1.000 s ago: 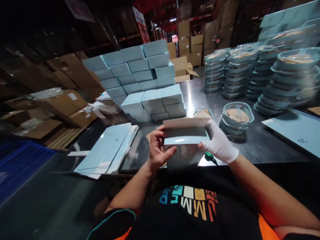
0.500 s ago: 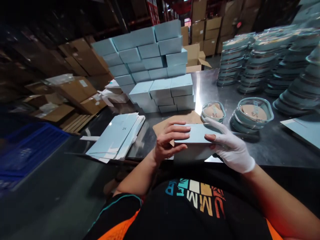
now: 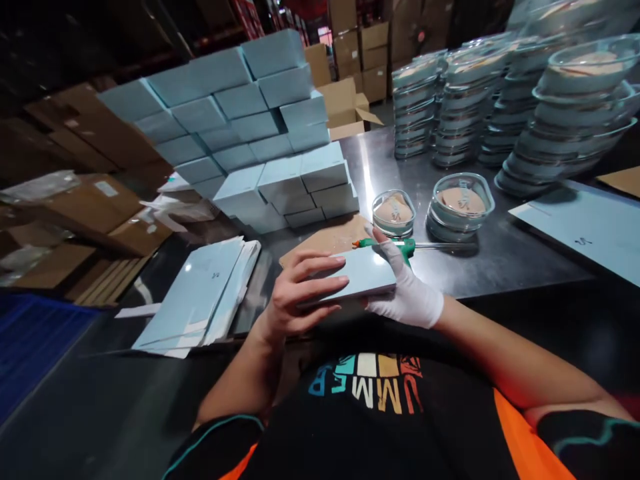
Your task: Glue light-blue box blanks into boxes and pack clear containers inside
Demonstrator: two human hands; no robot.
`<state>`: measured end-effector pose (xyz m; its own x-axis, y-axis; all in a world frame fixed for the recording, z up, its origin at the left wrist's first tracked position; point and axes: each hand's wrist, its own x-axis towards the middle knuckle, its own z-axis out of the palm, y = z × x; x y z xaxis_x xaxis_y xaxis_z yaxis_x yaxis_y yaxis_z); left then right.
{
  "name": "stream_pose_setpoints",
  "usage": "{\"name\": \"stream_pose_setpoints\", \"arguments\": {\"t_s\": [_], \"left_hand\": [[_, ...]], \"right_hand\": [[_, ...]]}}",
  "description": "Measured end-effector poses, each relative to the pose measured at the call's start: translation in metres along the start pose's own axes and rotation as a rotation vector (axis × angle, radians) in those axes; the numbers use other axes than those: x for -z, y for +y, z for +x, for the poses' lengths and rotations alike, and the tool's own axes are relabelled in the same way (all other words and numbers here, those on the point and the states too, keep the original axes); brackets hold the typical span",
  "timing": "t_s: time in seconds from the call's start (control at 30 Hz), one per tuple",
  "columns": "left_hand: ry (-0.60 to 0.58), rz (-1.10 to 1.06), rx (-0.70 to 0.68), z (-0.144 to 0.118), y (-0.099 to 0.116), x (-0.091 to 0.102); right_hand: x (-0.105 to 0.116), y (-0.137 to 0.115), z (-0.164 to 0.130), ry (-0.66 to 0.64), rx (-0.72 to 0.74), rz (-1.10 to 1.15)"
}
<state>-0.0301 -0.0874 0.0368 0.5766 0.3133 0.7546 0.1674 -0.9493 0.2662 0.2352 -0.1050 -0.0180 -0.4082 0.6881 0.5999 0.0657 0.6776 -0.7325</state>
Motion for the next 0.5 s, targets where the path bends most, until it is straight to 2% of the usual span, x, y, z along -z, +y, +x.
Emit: {"name": "stream_pose_setpoints", "arguments": {"t_s": [0.1, 0.2, 0.3, 0.37, 0.43, 0.5], "left_hand": [[-0.025, 0.005, -0.007, -0.001, -0.001, 0.005], [-0.062, 0.011, -0.024, -0.004, -0.007, 0.013], [-0.099, 0.078, -0.066, -0.004, -0.010, 0.021], [-0.150, 0.202, -0.052, -0.001, -0.003, 0.024], [-0.213, 0.305, 0.021, 0.002, 0.010, 0.028], [-0.268, 0.327, 0.109, 0.003, 0.023, 0.033]], "right_hand": [[0.006, -0.002, -0.001, 0.029, 0.048, -0.076], [0.008, -0.004, 0.003, 0.076, 0.194, -0.150], [-0.003, -0.005, 0.010, 0.156, 0.368, -0.255], [-0.015, -0.003, 0.017, 0.195, 0.456, -0.297], [-0.024, 0.000, 0.024, 0.139, 0.487, -0.292], [-0.020, 0.009, 0.032, 0.028, 0.428, -0.228]]}}
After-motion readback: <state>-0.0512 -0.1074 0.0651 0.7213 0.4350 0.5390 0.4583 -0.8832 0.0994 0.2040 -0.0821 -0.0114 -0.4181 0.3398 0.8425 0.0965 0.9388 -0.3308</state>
